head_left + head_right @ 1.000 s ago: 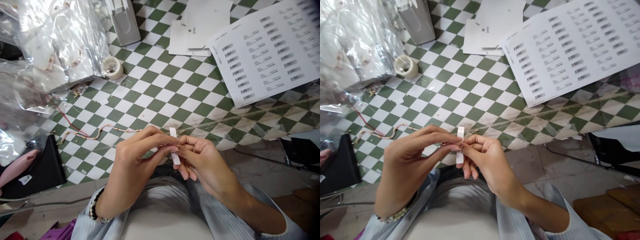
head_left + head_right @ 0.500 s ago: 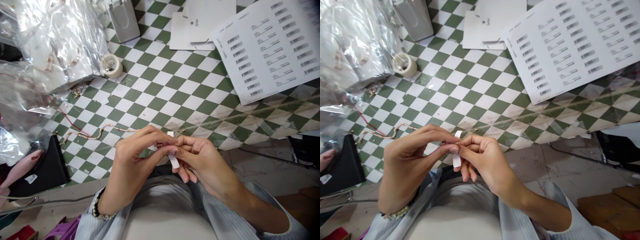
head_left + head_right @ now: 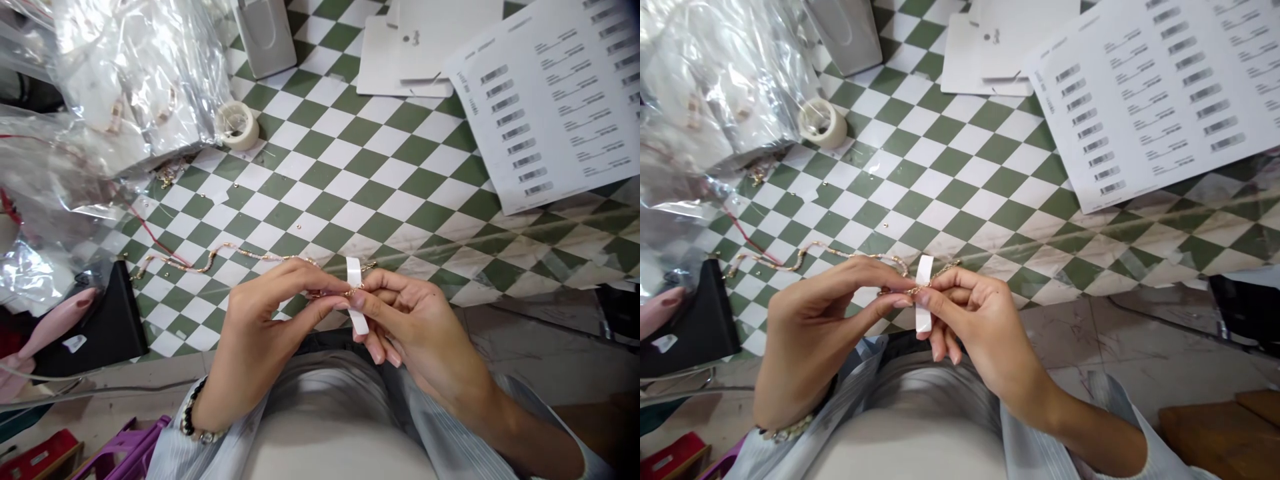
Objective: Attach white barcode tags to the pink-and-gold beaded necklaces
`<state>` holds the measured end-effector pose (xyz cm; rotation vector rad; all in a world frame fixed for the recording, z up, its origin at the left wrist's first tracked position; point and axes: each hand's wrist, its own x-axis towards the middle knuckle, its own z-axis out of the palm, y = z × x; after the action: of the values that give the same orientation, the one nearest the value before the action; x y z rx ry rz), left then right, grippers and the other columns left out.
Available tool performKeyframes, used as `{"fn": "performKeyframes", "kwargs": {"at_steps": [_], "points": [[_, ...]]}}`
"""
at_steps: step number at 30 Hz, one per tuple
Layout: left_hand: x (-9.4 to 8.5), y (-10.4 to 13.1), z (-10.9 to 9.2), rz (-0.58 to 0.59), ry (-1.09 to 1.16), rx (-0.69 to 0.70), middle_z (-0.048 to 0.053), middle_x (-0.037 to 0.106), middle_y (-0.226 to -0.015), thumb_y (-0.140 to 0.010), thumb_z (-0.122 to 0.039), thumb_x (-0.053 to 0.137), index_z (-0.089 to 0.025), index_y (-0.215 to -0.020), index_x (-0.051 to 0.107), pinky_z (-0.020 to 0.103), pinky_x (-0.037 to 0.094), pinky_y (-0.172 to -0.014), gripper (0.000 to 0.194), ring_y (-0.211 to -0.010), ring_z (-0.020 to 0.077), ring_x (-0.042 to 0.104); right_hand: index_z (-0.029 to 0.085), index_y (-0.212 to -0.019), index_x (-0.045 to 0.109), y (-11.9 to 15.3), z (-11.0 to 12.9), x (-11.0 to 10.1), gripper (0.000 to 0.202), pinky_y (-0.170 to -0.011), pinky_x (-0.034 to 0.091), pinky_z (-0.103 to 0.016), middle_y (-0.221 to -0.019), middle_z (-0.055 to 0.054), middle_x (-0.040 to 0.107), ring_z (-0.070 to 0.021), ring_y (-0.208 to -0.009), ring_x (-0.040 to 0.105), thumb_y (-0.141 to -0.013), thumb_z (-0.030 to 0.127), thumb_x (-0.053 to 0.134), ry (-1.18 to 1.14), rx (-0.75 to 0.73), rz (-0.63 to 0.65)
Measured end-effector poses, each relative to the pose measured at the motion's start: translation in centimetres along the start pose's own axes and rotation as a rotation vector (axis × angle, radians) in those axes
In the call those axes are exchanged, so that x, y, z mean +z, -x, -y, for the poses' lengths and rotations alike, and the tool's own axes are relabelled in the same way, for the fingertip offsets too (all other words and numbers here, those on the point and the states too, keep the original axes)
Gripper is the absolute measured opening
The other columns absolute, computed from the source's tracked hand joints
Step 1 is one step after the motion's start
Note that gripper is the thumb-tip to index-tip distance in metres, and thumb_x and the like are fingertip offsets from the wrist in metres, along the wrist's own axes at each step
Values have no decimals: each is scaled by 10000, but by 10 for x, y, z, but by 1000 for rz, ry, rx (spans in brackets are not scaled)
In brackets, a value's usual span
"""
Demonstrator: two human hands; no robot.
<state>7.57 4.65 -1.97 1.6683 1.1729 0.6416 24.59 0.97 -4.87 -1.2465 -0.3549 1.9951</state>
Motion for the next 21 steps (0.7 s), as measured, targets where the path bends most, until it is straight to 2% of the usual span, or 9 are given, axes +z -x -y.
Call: {"fn": "performKeyframes", "kwargs": {"at_steps": [5, 10, 12, 17, 21], "points": [[-2, 1, 3, 18, 12, -16, -12, 722, -926, -908, -141, 693, -208, -948, 707, 214, 507, -793, 80, -878, 104, 647, 179, -761, 625, 0, 1, 1, 309, -318, 285, -127, -578, 17, 643, -37, -379, 488, -811, 451, 763, 21, -23, -27], [-5, 0, 5, 82, 91, -171, -22, 691, -999, -962, -263, 636, -232, -1041, 659, 171, 497, -797, 87, -903, 88, 640, 176, -748, 634, 1, 1, 3, 277, -312, 291, -124, -558, 19, 631, -38, -368, 480, -807, 407, 776, 52, -15, -49], [-5, -2, 4, 97, 83, -187, -22, 687, -1005, -1001, -288, 570, -231, -1059, 651, 159, 481, -768, 115, -876, 76, 630, 178, -740, 636, 0, 0, 3, 271, -308, 292, -123, -559, 20, 632, -39, -366, 484, -796, 396, 786, 64, -11, -51], [1, -10, 4, 100, 89, -185, -17, 671, -819, -993, -267, 573, -181, -849, 673, 189, 447, -686, 195, -752, 87, 591, 184, -737, 633, -2, -1, 5, 270, -295, 289, -117, -547, 27, 631, -45, -355, 489, -743, 365, 832, 64, 11, -62], [4, -14, 8, 48, 170, -215, -15, 670, -772, -907, -233, 697, -173, -816, 684, 193, 425, -613, 109, -685, 90, 558, 178, -740, 621, -2, -1, 6, 308, -292, 306, -123, -541, 20, 625, -54, -355, 498, -751, 415, 817, 128, -35, -99]]}}
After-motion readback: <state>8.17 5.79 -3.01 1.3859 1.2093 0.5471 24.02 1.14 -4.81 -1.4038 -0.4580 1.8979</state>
